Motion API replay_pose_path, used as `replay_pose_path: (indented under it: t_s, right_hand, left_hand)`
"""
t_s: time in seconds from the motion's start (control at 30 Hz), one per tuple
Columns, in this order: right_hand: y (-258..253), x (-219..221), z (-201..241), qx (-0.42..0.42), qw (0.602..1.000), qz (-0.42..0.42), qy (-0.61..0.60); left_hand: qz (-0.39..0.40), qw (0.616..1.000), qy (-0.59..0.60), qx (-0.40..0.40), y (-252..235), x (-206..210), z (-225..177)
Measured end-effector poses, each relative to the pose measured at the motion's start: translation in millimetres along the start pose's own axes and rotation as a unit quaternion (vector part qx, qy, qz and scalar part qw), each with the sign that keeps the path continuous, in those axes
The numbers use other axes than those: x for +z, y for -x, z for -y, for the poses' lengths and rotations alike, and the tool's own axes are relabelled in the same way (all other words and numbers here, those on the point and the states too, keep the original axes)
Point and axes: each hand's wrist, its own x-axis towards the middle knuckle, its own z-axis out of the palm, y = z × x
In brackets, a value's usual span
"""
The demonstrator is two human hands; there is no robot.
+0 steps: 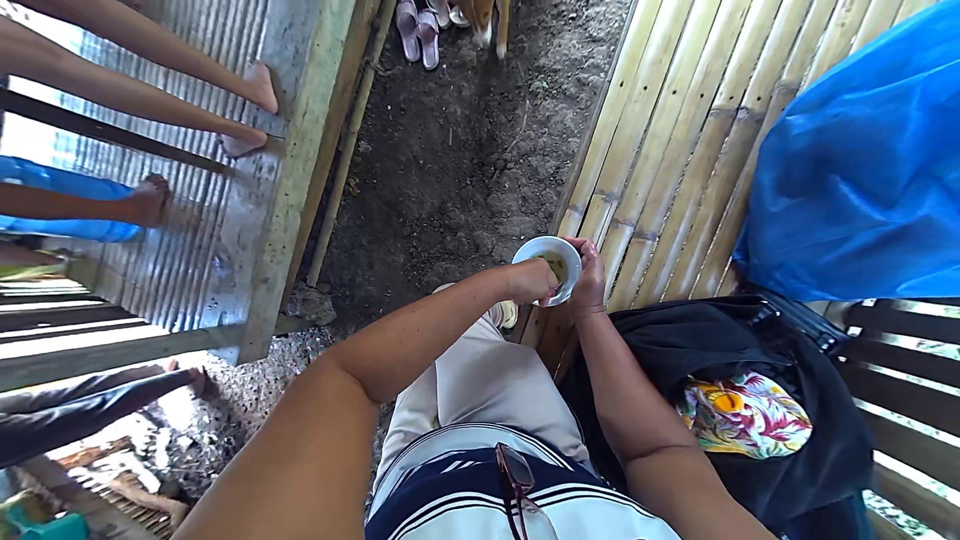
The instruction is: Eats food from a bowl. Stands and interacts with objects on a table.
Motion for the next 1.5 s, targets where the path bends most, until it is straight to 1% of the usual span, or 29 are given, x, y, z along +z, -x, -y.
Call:
replay_pose_path:
  t_s: [0.1,0.2,0.3,0.37,0.5,0.6,0.67,0.9,1.07,1.13,1.2,1.37,1.5]
  right_hand:
    - [1,0,3,0.009,1.000,-0.006,-0.004]
    - [0,0,2,0.009,1.000,-0.002,-0.005]
    - [-1,0,1,0.011,1.000,0.000,-0.006]
    - [-1,-1,0,0.009,1.000,0.004,-0.007]
    - [-1,-1,1,0.011,1.000,0.001,0.009]
    - [-2,-1,0,0.010,1.000,0.005,0.013]
    - [-2,-2,0,0.008,1.000,0.007,0.011]
    - [-1,-1,1,0.014,1.000,0.003,0.002]
    - [-1,-1,2,0.022,1.000,0.000,-0.002]
    - [-1,0,3,0.022,1.000,-0.003,-0.001]
    - [-1,1,4,0.021,1.000,-0.004,0.003]
    - [-1,1,3,0.018,1.000,0.001,0.013]
    - [1,1,1,0.008,0.999,0.005,0.031]
  left_hand:
    - [-0.021,0.999,-0.023,0.014,3,-3,5]
    - [-0.034,0.994,-0.098,0.025,5,-5,9]
    - [-0.032,0.989,-0.144,0.007,-3,0,12]
    - [-0.017,0.987,-0.161,-0.002,-5,2,8]
    - [-0.004,0.983,-0.184,0.018,-10,1,4]
    - [0.002,0.982,-0.186,0.012,-10,0,1]
    - [0.001,0.979,-0.201,0.022,-10,0,1]
    - [0.024,0.946,-0.318,0.060,-6,3,-8]
    - [0.034,0.896,-0.440,0.047,1,10,-26]
    - [0.029,0.884,-0.464,0.043,1,14,-28]
    - [0.026,0.889,-0.457,0.035,1,17,-30]
    - [0.040,0.918,-0.392,0.044,2,9,-31]
    - [0.021,0.941,-0.333,0.049,3,13,-29]
